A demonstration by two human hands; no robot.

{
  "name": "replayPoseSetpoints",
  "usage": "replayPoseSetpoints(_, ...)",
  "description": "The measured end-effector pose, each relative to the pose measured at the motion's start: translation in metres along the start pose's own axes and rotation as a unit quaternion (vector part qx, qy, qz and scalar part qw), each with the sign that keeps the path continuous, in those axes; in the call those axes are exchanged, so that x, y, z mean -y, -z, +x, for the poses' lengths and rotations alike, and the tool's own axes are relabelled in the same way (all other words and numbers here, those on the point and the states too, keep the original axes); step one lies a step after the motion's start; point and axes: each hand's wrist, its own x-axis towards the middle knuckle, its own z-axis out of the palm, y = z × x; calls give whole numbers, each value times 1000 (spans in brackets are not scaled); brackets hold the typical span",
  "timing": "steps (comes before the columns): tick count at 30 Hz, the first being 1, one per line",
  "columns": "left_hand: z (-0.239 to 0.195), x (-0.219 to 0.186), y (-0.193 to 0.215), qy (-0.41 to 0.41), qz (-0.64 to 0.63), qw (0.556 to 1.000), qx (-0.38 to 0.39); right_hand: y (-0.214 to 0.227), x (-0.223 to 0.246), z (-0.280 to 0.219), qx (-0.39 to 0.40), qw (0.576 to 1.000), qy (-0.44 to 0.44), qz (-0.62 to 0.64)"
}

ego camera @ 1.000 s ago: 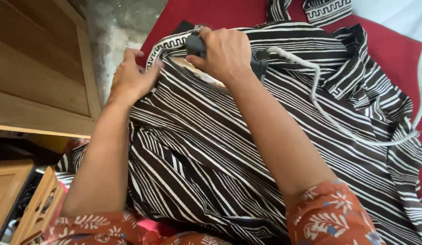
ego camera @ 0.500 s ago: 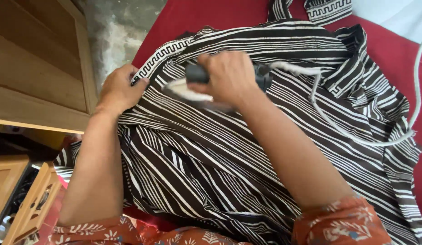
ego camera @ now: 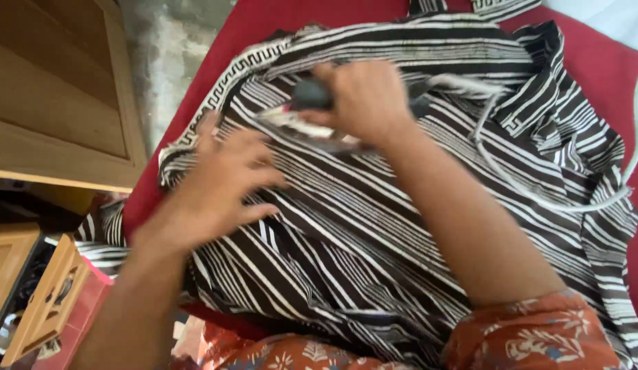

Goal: Ironing a black and white striped shirt on an ironing station.

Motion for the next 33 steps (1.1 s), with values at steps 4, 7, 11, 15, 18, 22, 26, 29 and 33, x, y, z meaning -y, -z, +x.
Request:
replayPoseSetpoints(4,-8,-19,-11,-110,-57,988,94,0,-37,-19,4,992,-83,-93)
replayPoseSetpoints(7,-11,-20,1,-96,-95,983,126,7,-42,-41,-43,988,-110,-96)
replayPoseSetpoints(11,-25,-18,7,-56,-103,979,169,41,11,-87,156,976,-146,-43)
replayPoseSetpoints(15,-28,-27,22,-31,-90,975,201,58,57,-124,275,951,-139,-37)
replayPoseSetpoints(18,-34,-28,22,-5,-87,963,253,44,60,-124,37,999,-18,36)
replayPoseSetpoints(22,-39,-30,21,23,-129,948,290,26,52,-62,96,991,-92,-19)
replayPoseSetpoints(26,-23,-44,37,74,-107,924,359,-3,41,6,-25,996,-81,-11)
replayPoseSetpoints(29,-20,-48,38,94,-89,912,389,-8,44,16,-49,995,-82,-7)
replayPoseSetpoints(33,-25,-29,36,74,-116,928,347,8,63,-4,-5,997,-78,26)
